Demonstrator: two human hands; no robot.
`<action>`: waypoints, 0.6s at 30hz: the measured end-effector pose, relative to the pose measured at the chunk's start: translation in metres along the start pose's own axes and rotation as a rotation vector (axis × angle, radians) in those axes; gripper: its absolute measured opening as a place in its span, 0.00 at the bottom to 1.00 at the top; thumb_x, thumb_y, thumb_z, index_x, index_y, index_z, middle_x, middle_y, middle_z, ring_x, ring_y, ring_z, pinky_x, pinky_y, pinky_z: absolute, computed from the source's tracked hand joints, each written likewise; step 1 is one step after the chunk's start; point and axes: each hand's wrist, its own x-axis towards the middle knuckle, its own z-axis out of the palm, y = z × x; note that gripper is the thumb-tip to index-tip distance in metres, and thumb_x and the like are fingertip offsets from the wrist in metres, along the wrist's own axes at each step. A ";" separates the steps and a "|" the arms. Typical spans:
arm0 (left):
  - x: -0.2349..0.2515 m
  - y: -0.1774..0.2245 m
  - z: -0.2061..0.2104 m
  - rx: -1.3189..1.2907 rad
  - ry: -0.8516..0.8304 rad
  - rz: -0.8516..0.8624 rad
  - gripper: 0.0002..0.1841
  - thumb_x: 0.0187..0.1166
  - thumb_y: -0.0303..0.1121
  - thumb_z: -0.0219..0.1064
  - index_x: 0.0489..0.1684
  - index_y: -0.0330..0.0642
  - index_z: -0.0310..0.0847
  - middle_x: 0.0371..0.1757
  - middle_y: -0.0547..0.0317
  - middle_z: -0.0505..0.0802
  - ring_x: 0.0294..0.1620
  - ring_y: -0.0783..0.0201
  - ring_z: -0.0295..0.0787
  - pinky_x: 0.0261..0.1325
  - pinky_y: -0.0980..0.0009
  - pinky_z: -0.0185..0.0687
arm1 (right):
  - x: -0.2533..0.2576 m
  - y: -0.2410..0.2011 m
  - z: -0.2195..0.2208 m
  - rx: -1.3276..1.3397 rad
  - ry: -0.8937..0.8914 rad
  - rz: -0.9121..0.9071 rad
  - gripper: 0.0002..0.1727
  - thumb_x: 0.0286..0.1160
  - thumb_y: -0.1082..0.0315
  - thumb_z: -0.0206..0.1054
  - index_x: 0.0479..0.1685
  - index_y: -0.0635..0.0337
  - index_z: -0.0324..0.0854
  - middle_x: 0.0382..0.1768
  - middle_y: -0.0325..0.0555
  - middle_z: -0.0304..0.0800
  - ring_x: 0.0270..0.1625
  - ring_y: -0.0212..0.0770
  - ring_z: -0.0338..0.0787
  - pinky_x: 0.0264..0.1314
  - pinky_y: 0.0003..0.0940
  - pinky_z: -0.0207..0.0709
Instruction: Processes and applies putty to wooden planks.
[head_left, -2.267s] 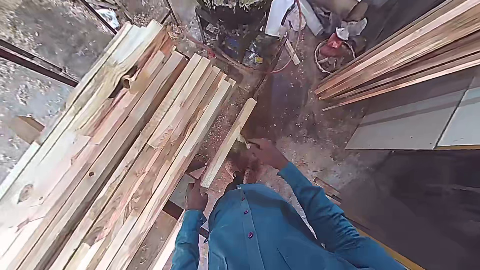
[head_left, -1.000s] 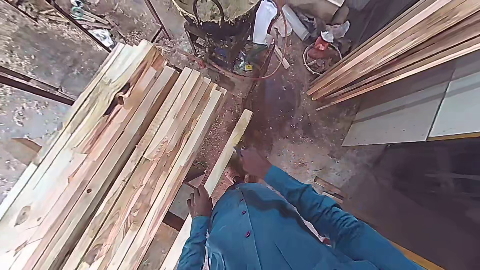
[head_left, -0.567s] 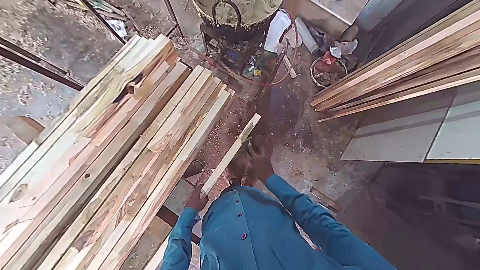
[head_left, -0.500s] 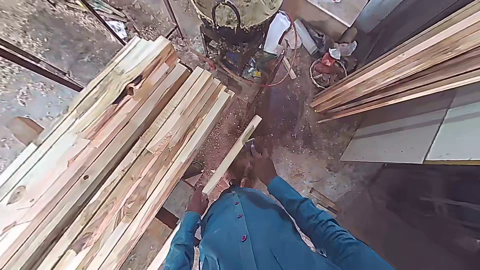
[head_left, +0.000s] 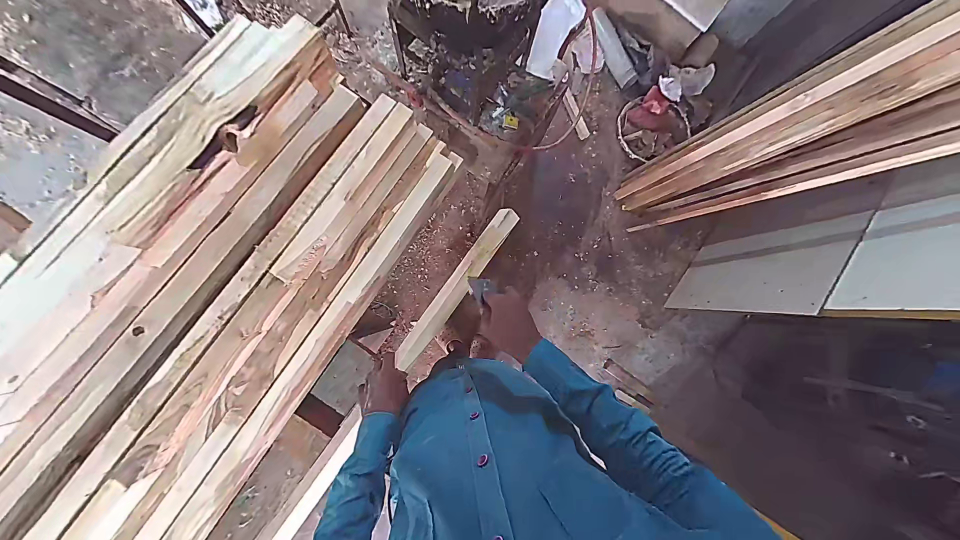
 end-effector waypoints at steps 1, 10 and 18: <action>-0.005 0.002 0.004 0.036 0.057 0.000 0.28 0.85 0.35 0.61 0.86 0.47 0.67 0.80 0.40 0.81 0.79 0.35 0.78 0.76 0.30 0.69 | 0.006 0.009 -0.007 0.039 0.100 -0.040 0.25 0.83 0.62 0.62 0.77 0.58 0.77 0.64 0.69 0.83 0.61 0.64 0.89 0.60 0.59 0.85; -0.011 0.000 0.027 0.097 0.177 0.061 0.31 0.81 0.27 0.63 0.87 0.41 0.66 0.83 0.32 0.76 0.83 0.29 0.71 0.78 0.31 0.66 | 0.066 0.055 0.015 -0.124 0.271 -0.104 0.37 0.82 0.72 0.61 0.93 0.48 0.60 0.79 0.73 0.68 0.59 0.67 0.90 0.56 0.58 0.88; -0.011 0.000 0.059 0.149 0.392 0.104 0.29 0.73 0.20 0.69 0.78 0.35 0.75 0.71 0.27 0.84 0.73 0.27 0.81 0.70 0.28 0.72 | 0.082 0.017 -0.056 -0.247 0.184 0.109 0.23 0.84 0.64 0.63 0.73 0.65 0.79 0.66 0.75 0.82 0.69 0.72 0.83 0.69 0.65 0.78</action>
